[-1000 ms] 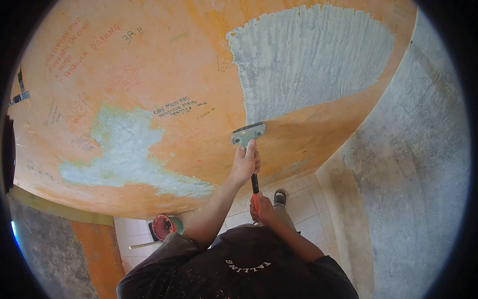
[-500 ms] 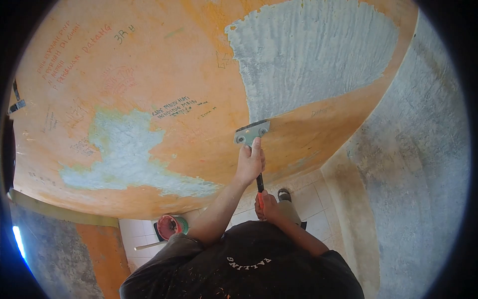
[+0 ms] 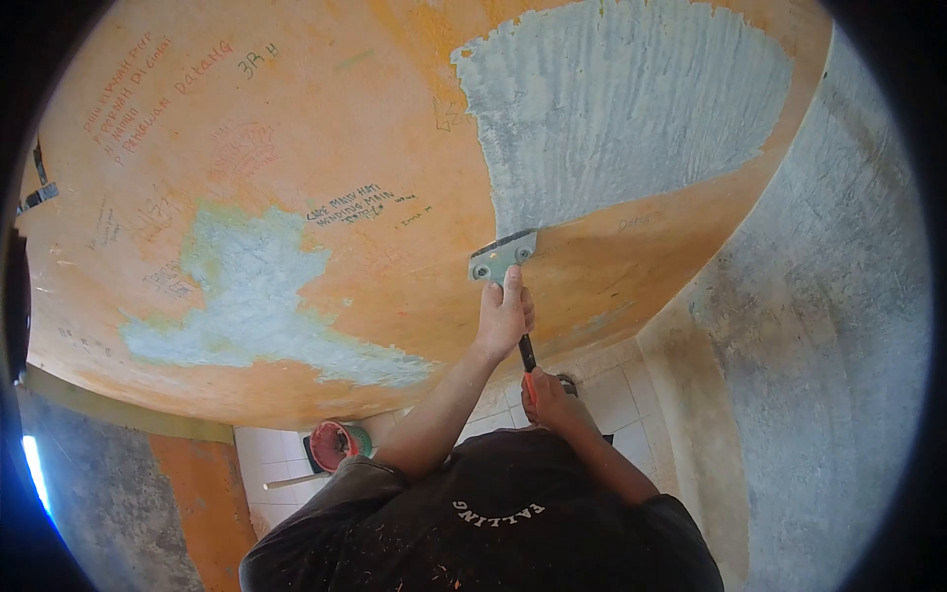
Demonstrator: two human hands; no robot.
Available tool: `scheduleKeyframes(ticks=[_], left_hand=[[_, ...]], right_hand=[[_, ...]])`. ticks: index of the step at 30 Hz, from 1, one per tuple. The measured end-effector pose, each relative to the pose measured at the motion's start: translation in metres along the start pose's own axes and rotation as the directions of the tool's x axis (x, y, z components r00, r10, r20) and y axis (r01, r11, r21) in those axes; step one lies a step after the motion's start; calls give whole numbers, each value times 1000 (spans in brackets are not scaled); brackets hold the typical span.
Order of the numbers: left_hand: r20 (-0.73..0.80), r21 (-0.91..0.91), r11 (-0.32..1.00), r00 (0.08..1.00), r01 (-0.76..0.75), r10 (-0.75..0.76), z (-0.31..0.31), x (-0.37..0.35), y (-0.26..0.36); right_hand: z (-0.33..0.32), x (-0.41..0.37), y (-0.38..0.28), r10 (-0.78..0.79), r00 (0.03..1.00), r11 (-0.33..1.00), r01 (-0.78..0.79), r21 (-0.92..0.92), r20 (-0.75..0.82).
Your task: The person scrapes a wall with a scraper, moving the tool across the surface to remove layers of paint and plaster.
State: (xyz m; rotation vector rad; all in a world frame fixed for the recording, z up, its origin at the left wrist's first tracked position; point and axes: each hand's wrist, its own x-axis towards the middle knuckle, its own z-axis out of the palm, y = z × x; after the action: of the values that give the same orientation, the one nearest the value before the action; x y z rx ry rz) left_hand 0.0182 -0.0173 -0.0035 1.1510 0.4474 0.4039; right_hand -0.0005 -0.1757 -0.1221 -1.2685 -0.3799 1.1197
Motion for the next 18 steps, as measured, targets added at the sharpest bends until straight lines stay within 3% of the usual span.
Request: scheduleKeyframes(ticks=[3,9,18], left_hand=[[-4,-11,1000,1000,-1,1,4,0,3],[-5,20,1000,1000,12,-11,5,7,-2],[18,-19,1000,1000,-5,5,13,4,3]], right_hand=[[-5,1,-3,-21,999,999,22,-49,24],[-2,1,-4,-49,998,998,46,51,50],[-6,-2,-7,-81,995,995,78,-56,-51]])
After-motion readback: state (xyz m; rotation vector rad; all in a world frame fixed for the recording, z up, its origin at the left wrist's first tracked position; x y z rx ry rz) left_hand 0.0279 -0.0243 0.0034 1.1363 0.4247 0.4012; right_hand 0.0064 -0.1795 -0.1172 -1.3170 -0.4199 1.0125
